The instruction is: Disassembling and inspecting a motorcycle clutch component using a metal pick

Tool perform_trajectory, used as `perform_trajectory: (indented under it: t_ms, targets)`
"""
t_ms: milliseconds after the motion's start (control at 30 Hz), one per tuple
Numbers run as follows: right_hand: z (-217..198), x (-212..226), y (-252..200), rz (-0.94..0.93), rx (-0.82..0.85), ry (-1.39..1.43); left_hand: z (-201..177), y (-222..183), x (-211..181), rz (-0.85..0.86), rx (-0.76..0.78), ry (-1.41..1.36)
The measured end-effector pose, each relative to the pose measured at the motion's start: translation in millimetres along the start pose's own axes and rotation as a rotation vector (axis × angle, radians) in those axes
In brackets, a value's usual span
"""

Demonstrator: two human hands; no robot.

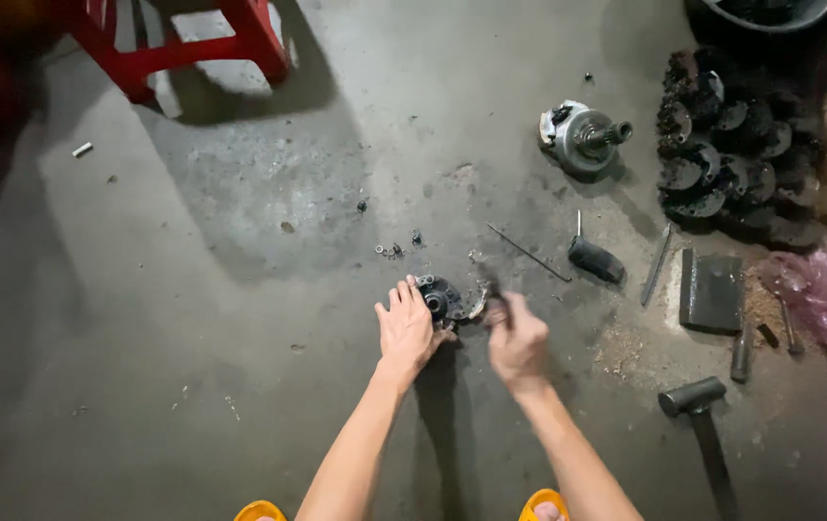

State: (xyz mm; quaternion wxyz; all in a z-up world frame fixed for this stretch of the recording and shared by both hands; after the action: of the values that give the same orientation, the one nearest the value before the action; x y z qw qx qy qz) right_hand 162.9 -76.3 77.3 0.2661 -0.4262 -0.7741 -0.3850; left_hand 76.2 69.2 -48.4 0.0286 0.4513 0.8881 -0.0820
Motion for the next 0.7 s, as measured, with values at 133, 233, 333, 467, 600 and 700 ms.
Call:
perform_trajectory:
  t_ms: [133, 233, 333, 467, 600, 700]
  targets:
    - [101.4, -103.0, -44.8, 0.063, 0.643, -0.610, 4.5, -1.6, 0.6, 0.002, -0.011, 0.026]
    - [67.2, -39.9, -16.0, 0.013, 0.389, -0.288, 3.6, -1.3, 2.0, 0.004, -0.038, 0.039]
    - [41.7, -21.5, -3.6, -0.091, 0.068, 0.051, 6.5, 0.0, 1.3, 0.010, -0.017, -0.005]
    - [82.3, -78.1, -24.4, 0.161, 0.601, -0.450, 11.5, 0.5, 1.7, 0.007, 0.004, 0.028]
    - [22.0, -55.4, 6.8, 0.294, 0.255, -0.261, 2.3, 0.0, 0.0, 0.001, 0.007, -0.021]
    - [40.8, -166.3, -15.9, 0.232, 0.332, -0.635, -6.5, -0.7, -3.4, 0.011, 0.009, 0.008]
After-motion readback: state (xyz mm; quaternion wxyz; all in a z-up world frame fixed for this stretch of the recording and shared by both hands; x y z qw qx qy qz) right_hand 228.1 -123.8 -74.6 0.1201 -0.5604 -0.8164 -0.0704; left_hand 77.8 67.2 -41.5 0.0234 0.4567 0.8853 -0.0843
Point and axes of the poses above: each hand's wrist, its own y-axis towards the middle knuckle, its own z-axis out of the palm, x = y × z, the point moved 9 cm from there along y, towards the middle knuckle, and after that the axes turned 10 degrees about -x, right-handed, at the moved point
